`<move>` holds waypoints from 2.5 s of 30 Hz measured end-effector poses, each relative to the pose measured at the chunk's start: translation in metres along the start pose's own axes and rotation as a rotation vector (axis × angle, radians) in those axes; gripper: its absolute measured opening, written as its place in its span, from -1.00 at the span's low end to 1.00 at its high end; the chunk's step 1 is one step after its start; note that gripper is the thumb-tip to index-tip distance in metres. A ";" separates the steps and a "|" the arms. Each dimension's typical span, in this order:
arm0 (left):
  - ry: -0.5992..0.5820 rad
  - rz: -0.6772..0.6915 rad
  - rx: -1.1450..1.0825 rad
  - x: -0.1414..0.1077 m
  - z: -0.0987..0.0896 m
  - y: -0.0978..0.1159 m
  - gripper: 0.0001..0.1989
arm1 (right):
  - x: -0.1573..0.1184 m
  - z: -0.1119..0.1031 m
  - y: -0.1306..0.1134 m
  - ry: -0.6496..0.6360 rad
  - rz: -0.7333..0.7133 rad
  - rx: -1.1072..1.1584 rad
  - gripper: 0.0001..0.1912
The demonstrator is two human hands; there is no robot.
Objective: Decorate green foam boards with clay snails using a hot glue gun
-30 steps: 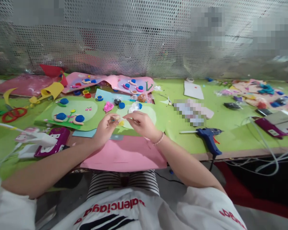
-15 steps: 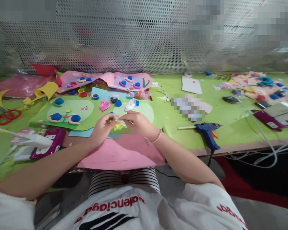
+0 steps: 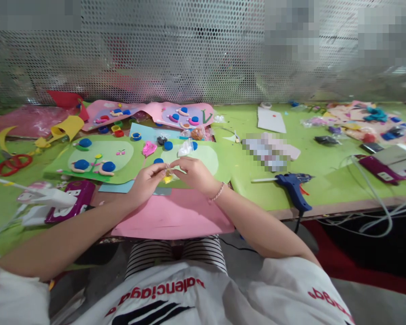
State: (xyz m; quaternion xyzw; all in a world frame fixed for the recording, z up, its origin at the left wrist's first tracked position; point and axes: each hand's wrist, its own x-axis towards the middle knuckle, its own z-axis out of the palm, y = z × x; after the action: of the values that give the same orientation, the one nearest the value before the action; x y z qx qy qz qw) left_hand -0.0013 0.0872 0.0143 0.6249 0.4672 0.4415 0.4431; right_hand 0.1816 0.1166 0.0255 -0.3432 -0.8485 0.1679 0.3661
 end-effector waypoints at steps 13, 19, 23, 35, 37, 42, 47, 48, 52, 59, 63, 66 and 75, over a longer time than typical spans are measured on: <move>0.014 -0.077 -0.086 0.001 0.000 0.006 -0.77 | 0.005 0.000 -0.005 -0.063 0.169 0.148 -0.94; 0.070 -0.115 -0.143 0.005 -0.002 0.002 -0.75 | 0.009 -0.007 0.003 -0.068 0.436 0.727 -0.88; 0.078 -0.123 -0.139 0.005 -0.002 0.000 -0.76 | 0.013 -0.012 0.004 -0.049 0.566 1.102 -0.82; 0.059 -0.104 -0.122 0.005 -0.003 0.002 -0.73 | 0.015 -0.019 -0.007 -0.004 0.653 1.189 -0.82; 0.060 -0.105 -0.130 0.005 -0.002 0.001 -0.73 | 0.013 -0.018 -0.007 -0.017 0.616 1.175 -0.85; 0.058 -0.116 -0.155 0.005 -0.002 0.001 -0.73 | 0.014 -0.020 -0.008 -0.036 0.619 1.147 -0.82; 0.082 -0.139 -0.148 0.006 -0.002 0.001 -0.75 | 0.016 -0.029 -0.012 -0.053 0.757 1.335 -0.65; 0.082 -0.141 -0.146 0.006 -0.002 0.001 -0.75 | 0.017 -0.030 -0.011 -0.062 0.755 1.355 -0.63; 0.088 -0.128 -0.152 0.006 -0.002 -0.001 -0.73 | 0.016 -0.027 -0.003 -0.063 0.667 1.153 -0.72; 0.076 -0.036 -0.092 0.005 0.000 -0.002 -0.71 | 0.006 -0.004 -0.006 -0.376 0.310 0.238 -0.65; 0.149 -0.050 -0.142 0.006 0.000 -0.006 -0.70 | 0.007 -0.003 -0.009 -0.317 0.312 0.258 -0.62; 0.164 -0.071 -0.281 0.008 0.000 -0.011 -0.72 | 0.024 -0.018 0.004 -0.102 0.534 0.295 -0.60; 0.031 -0.101 -0.267 0.001 0.001 0.003 -0.84 | 0.107 -0.034 0.057 -0.019 0.771 0.434 -0.58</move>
State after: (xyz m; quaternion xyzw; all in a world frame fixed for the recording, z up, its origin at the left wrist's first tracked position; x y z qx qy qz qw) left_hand 0.0003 0.0877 0.0171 0.5291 0.4418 0.4865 0.5367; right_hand 0.1800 0.2336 0.0713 -0.5480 -0.6070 0.4698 0.3324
